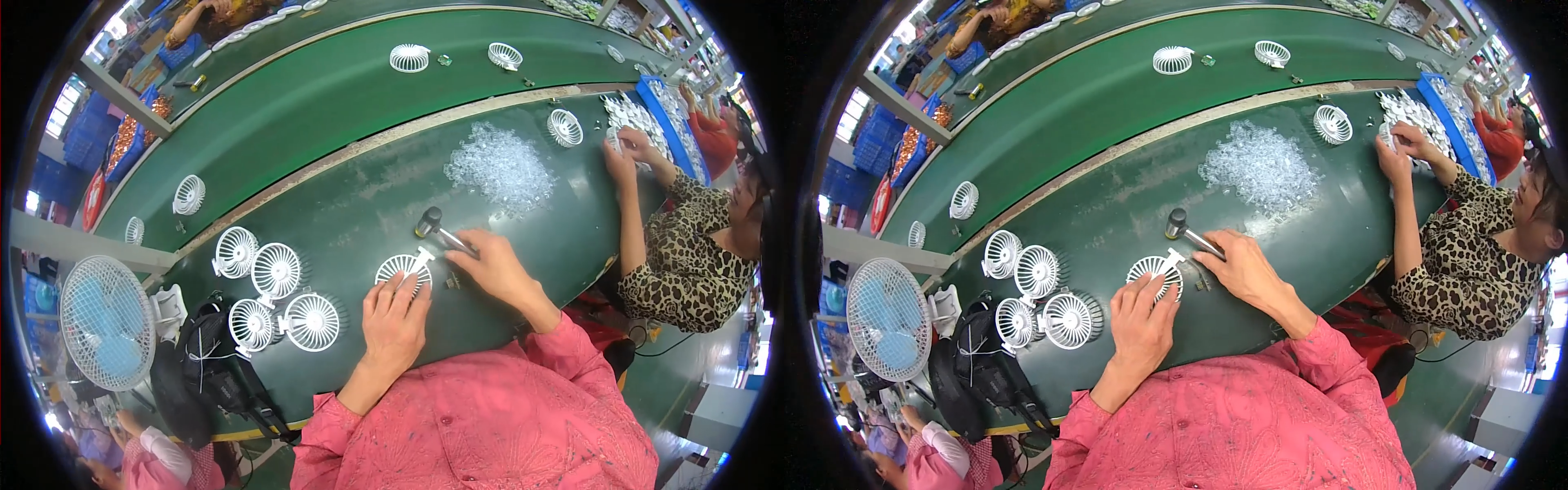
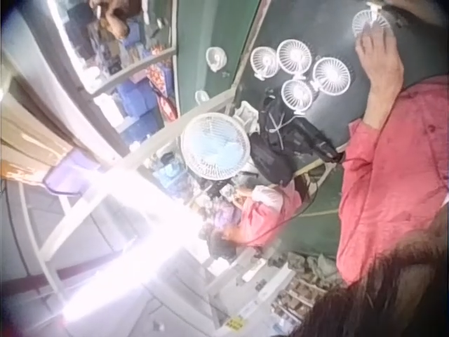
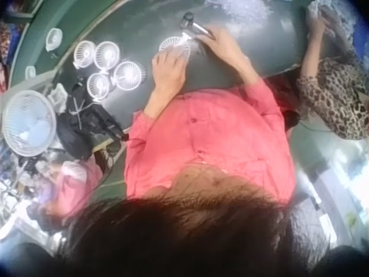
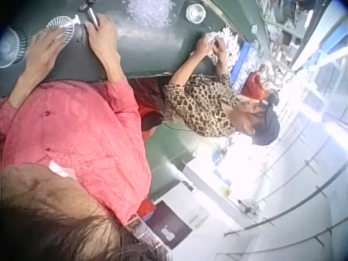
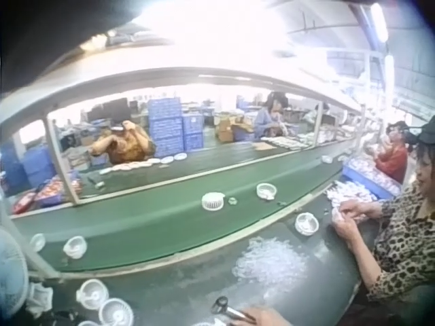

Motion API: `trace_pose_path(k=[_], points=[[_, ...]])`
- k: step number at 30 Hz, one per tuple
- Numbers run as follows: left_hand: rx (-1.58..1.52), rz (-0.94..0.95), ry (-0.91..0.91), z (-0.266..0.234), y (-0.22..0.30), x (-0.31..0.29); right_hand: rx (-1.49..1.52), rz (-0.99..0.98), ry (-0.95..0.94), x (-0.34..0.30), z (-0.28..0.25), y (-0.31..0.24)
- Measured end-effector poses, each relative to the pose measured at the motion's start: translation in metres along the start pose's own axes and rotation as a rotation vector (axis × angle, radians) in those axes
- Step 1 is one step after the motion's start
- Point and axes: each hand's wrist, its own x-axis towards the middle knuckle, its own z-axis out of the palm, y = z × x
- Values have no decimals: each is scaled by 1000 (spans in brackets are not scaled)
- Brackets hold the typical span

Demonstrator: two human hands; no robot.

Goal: The person assembles plastic fan covers on a factory production line by fitting plastic components together with a small hammer.

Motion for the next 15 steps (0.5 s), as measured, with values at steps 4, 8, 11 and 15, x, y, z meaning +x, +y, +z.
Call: trace_pose_path(k=[4,8,11,15], points=[[-8,-20,17,2,2,-1,363,37,130,-15,-26,-31],[-9,5,23,3,2,1,130,-211,238,-33,-19,-35],[-3,-2,7,-2,4,2,34,-148,92,-35,5,-5],[1,39,-41,-13,-1,-6,226,337,25,-12,-18,9]])
